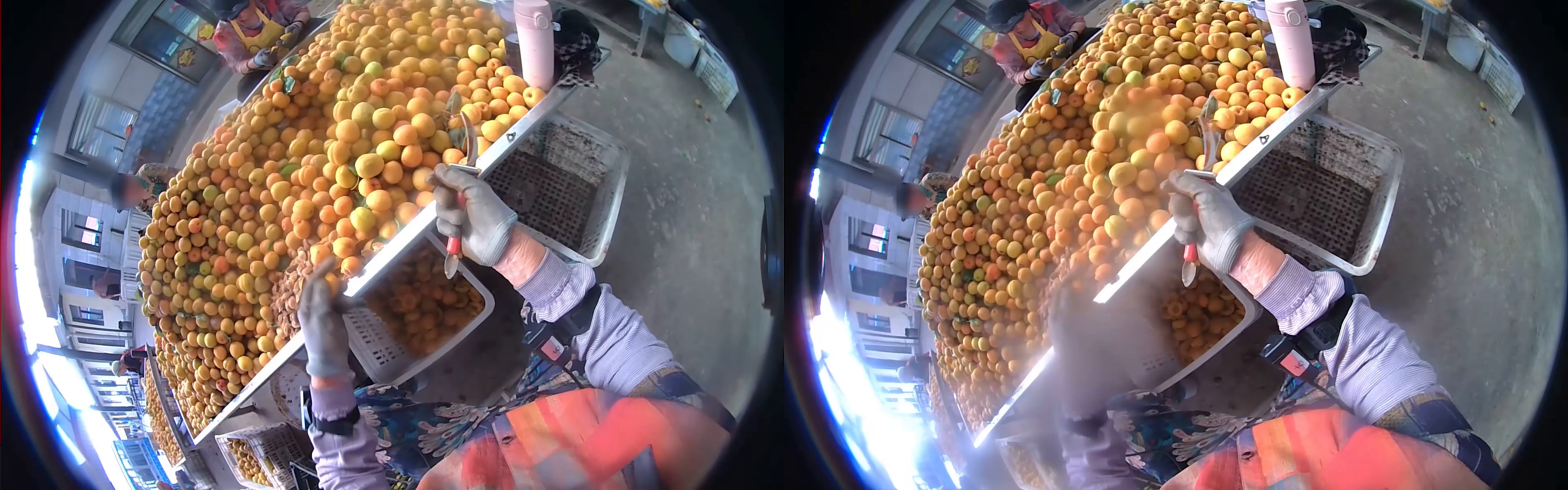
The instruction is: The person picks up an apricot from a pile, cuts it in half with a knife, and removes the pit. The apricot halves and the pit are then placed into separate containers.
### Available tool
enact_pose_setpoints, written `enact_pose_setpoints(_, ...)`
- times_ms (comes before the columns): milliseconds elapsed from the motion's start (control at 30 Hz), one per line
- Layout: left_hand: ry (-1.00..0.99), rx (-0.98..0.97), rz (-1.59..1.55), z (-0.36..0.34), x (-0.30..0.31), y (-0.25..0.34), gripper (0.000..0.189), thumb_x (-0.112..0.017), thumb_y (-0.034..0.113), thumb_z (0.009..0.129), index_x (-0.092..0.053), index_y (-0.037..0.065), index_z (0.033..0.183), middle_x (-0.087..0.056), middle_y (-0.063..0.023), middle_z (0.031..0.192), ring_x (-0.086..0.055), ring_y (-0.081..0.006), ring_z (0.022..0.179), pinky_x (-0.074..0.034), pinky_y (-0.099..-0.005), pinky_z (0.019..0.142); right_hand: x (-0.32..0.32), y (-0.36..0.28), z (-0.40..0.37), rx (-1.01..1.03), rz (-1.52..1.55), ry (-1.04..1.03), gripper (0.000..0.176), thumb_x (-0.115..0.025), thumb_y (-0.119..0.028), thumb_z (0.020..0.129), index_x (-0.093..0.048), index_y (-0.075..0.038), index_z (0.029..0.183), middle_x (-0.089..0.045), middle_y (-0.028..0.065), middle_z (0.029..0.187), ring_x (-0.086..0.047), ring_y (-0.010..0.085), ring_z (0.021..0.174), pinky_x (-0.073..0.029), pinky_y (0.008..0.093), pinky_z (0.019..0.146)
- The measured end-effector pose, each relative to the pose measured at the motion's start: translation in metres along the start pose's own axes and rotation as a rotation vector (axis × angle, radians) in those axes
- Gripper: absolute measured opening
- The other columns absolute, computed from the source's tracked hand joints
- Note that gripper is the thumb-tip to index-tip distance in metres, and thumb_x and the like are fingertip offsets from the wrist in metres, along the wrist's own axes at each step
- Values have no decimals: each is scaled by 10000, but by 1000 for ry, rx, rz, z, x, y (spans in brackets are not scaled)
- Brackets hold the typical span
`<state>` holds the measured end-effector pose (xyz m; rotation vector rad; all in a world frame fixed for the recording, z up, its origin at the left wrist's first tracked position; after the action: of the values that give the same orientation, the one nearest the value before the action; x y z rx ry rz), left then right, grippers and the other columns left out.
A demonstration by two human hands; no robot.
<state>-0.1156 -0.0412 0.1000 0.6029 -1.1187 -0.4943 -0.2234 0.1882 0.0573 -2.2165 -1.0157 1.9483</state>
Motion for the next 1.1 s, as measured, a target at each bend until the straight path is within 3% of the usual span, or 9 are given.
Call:
enact_pose_setpoints(67, -180, 398, -581, -22, -19, -28, 354, -608, 156, 903, -586, 22, 1230, -614, -91, 1088, -565, -189, 1009, -446, -281, 897, 1, 2, -2, -25, -1, 21, 186, -528, -238, 966, -568, -66, 911, -457, -66, 612, -324, 49, 441, -281, 209, 430)
enact_pose_setpoints(200, -122, -97, 94, -6, -11, 12, 380, -665, 155, 818, -628, 51, 1182, -596, -131, 1160, -514, -255, 1130, -404, -351, 984, -1, 5, -4, -48, -13, 15, 179, -533, -232, 965, -558, -60, 923, -464, -63, 625, -341, 44, 447, -288, 203, 426)
enact_pose_setpoints(333, -50, 62, 70, 39, -42, -16, 493, -697, 175, 781, -573, 92, 1250, -585, -140, 1200, -485, -307, 1200, -413, -404, 998, -3, 13, -3, -89, -28, -39, 123, -596, -224, 918, -560, -107, 923, -490, -54, 632, -394, 37, 456, -303, 202, 414)
enact_pose_setpoints(533, -142, -148, 670, 87, -91, -16, 569, -710, 174, 729, -532, 184, 1269, -555, -122, 1253, -433, -330, 1251, -364, -430, 1032, 3, 15, -5, -107, -114, 26, 97, -583, -206, 914, -548, -115, 923, -502, -46, 657, -388, 40, 442, -300, 204, 386)
enact_pose_setpoints(667, -159, -34, 633, 99, -88, -25, 586, -721, 179, 717, -532, 182, 1271, -576, -133, 1219, -450, -327, 1234, -349, -425, 1042, 3, 14, -4, -144, -117, 3, 135, -564, -215, 936, -540, -85, 963, -487, -44, 659, -386, 43, 457, -311, 200, 397)
enact_pose_setpoints(800, 0, -8, -400, 98, -45, -23, 502, -667, 43, 831, -507, 64, 1306, -556, -92, 1283, -573, -207, 1101, -472, -299, 920, 6, 3, 3, -172, 14, 1, 163, -558, -208, 947, -537, -53, 994, -434, -38, 644, -361, 53, 468, -310, 207, 421)
enact_pose_setpoints(933, -9, 183, -782, 54, -7, 3, 462, -575, 13, 886, -449, 18, 1331, -553, -94, 1134, -606, -172, 994, -518, -268, 866, 2, -11, 1, -114, 296, -96, 148, -582, -195, 934, -548, -56, 969, -458, -37, 649, -379, 50, 485, -329, 190, 447)
enact_pose_setpoints(1000, 11, 263, -730, 27, -3, 10, 443, -588, 114, 904, -438, 17, 1309, -564, -88, 1065, -628, -187, 894, -543, -289, 845, 8, 21, -7, -165, -69, 125, 155, -598, -178, 922, -534, -66, 1006, -471, -42, 658, -392, 44, 499, -333, 191, 441)
enact_pose_setpoints(1100, -81, 405, -1001, -19, -22, -23, 454, -610, 130, 901, -445, 17, 1309, -576, -66, 1040, -619, -165, 891, -537, -279, 826, 4, 57, -21, -274, -526, 24, 128, -629, -209, 866, -538, -122, 889, -512, -31, 647, -452, 64, 471, -341, 227, 393)
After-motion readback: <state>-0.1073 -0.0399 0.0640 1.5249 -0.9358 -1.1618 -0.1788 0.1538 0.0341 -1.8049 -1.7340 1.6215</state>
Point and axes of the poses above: each hand's wrist, its own z-axis towards the middle knuckle, its own x-axis out of the back of the hand, y = z × x, the point moved 6 cm from there along z, towards the middle knuckle
